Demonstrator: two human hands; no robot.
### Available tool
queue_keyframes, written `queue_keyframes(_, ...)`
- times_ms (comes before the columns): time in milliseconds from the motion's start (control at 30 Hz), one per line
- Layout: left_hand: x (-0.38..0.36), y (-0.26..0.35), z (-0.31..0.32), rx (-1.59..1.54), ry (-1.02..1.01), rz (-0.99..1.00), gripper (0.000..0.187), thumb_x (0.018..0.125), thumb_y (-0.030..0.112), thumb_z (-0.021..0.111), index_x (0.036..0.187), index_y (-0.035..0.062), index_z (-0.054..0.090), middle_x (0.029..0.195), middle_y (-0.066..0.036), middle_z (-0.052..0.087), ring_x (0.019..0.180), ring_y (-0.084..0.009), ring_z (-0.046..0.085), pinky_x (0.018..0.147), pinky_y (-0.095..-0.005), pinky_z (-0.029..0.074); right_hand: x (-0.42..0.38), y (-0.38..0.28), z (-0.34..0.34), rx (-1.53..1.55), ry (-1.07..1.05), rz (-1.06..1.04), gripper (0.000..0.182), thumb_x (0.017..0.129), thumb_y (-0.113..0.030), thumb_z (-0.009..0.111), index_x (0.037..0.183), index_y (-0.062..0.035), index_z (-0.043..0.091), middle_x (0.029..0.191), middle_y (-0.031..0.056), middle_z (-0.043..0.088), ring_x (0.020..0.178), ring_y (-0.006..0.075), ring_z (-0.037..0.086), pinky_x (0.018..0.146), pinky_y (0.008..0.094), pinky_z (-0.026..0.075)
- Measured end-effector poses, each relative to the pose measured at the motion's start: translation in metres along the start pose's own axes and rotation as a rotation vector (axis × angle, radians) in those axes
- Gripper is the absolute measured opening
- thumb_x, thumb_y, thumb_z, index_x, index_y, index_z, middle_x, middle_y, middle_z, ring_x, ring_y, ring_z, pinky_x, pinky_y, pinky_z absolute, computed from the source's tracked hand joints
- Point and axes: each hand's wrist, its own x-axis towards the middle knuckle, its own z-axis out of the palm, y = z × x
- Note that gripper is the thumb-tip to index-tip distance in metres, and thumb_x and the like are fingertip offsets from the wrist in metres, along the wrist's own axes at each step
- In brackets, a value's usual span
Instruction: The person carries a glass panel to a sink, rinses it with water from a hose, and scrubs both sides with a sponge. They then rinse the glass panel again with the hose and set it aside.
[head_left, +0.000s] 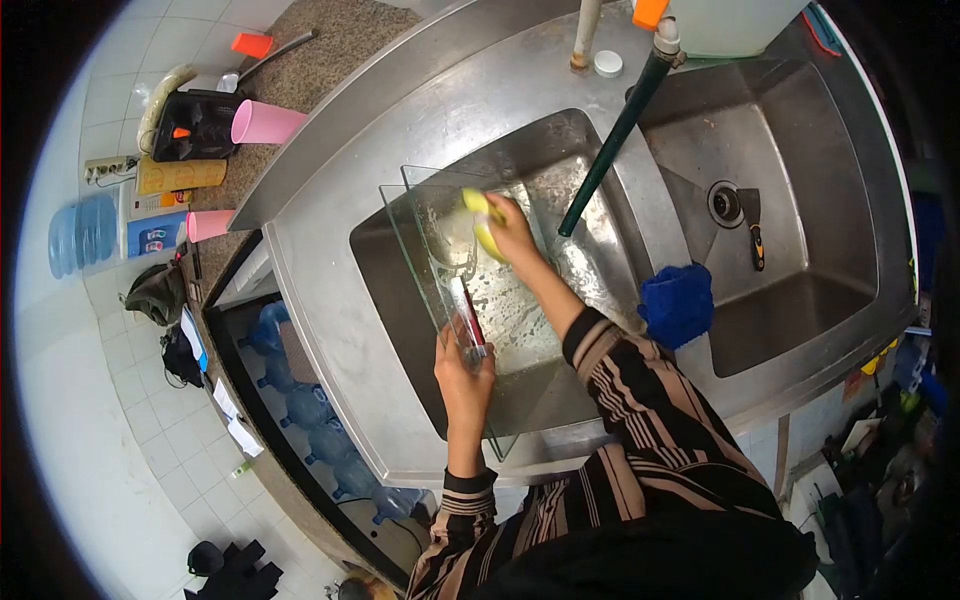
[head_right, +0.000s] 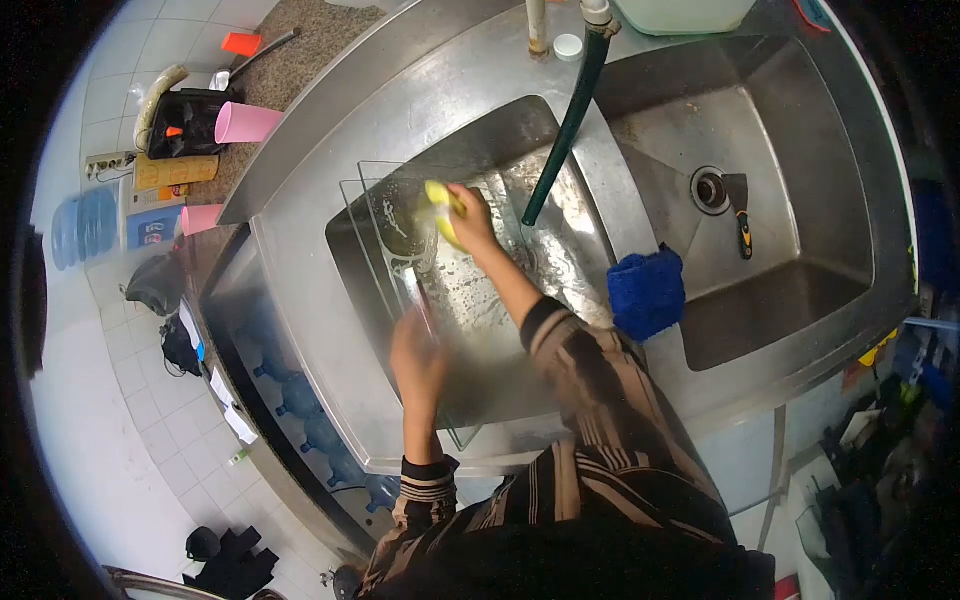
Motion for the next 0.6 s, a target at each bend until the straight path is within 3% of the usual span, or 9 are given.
queue_keyframes(67,0.001,0.007,-0.001,-0.026,-0.008,-0.011,0.052,0.065,-0.002,0.063,0.115,-0.0035,0.047,0.11,-0.022,0.051,0.097,-0.0357,0.053,0.083,-0.0371,0.044,0.018,-0.001,0.021,-0.381,0.109,-0.24,0.038,0.082,-0.031,0.056,0.114,-0.0098,0.052,0.113,0.0156,0.043,0.104,0.0274,0.041,0.089,0.0382,0.034)
queue_keyframes(200,0.001,0.01,0.001,-0.005,-0.029,-0.063,0.051,0.066,0.001,0.064,0.114,-0.0041,0.048,0.11,-0.023,0.05,0.099,-0.0373,0.052,0.085,-0.038,0.042,-0.007,-0.033,0.039,-0.46,0.084,-0.664,0.043,0.083,-0.032,0.054,0.119,-0.0093,0.049,0.118,0.0162,0.037,0.109,0.0316,0.034,0.089,0.0426,0.03)
queue_keyframes(233,0.0,0.01,0.001,-0.006,-0.035,-0.064,0.051,0.066,0.001,0.064,0.114,-0.0041,0.048,0.11,-0.023,0.05,0.099,-0.0373,0.052,0.085,-0.038,0.042,0.0,0.001,0.035,-0.332,0.128,-0.6,0.041,0.082,-0.03,0.056,0.116,-0.0073,0.052,0.115,0.0161,0.04,0.106,0.0317,0.037,0.09,0.0417,0.03)
queue_keyframes(300,0.001,0.011,0.0,-0.025,-0.032,-0.094,0.05,0.066,0.002,0.064,0.114,-0.0039,0.048,0.111,-0.024,0.05,0.1,-0.0378,0.051,0.085,-0.0384,0.042,0.008,0.066,0.004,-0.377,0.332,-0.492,0.035,0.081,-0.022,0.057,0.112,-0.0062,0.054,0.107,0.0148,0.046,0.1,0.0296,0.043,0.09,0.0377,0.031)
queue_keyframes(367,0.0,0.011,-0.001,-0.01,-0.039,-0.089,0.05,0.067,0.002,0.064,0.114,-0.0037,0.048,0.111,-0.024,0.049,0.1,-0.0378,0.051,0.085,-0.0384,0.042,-0.001,0.129,-0.038,-0.6,0.458,-0.217,0.033,0.081,-0.018,0.055,0.113,-0.0118,0.052,0.108,0.0157,0.052,0.102,0.0344,0.047,0.09,0.0469,0.033)
queue_keyframes(433,0.0,0.011,-0.001,0.006,-0.047,-0.084,0.05,0.067,0.002,0.064,0.114,-0.0035,0.048,0.112,-0.024,0.049,0.1,-0.0379,0.051,0.086,-0.0385,0.042,-0.007,0.116,-0.055,-0.891,0.407,0.443,0.026,0.083,-0.013,0.051,0.108,-0.007,0.055,0.108,0.0225,0.053,0.105,0.0344,0.047,0.083,0.0391,0.039)
queue_keyframes(467,0.0,0.012,0.0,-0.014,-0.036,-0.1,0.05,0.067,0.002,0.064,0.113,-0.0034,0.048,0.112,-0.023,0.049,0.1,-0.0377,0.051,0.086,-0.0384,0.042,0.003,0.13,-0.056,-0.886,0.411,0.448,0.026,0.083,-0.013,0.051,0.108,-0.007,0.055,0.108,0.0225,0.053,0.105,0.0344,0.047,0.083,0.0391,0.039)
queue_keyframes(533,-0.001,0.015,0.001,-0.03,-0.034,-0.114,0.049,0.067,0.003,0.065,0.113,-0.0033,0.048,0.112,-0.023,0.049,0.1,-0.0376,0.051,0.086,-0.0383,0.042,0.043,0.186,-0.061,-0.748,0.466,0.214,0.025,0.08,-0.011,0.051,0.103,-0.0026,0.055,0.107,0.0245,0.052,0.097,0.0366,0.051,0.079,0.0405,0.042)
queue_keyframes(600,0.0,0.016,0.001,-0.031,-0.037,-0.096,0.048,0.067,0.002,0.065,0.111,-0.0029,0.049,0.112,-0.022,0.049,0.101,-0.0372,0.051,0.086,-0.038,0.042,0.061,0.113,-0.039,-0.623,0.327,0.2,0.026,0.078,-0.005,0.052,0.104,-0.0079,0.055,0.098,0.0192,0.056,0.101,0.036,0.049,0.084,0.0422,0.04)
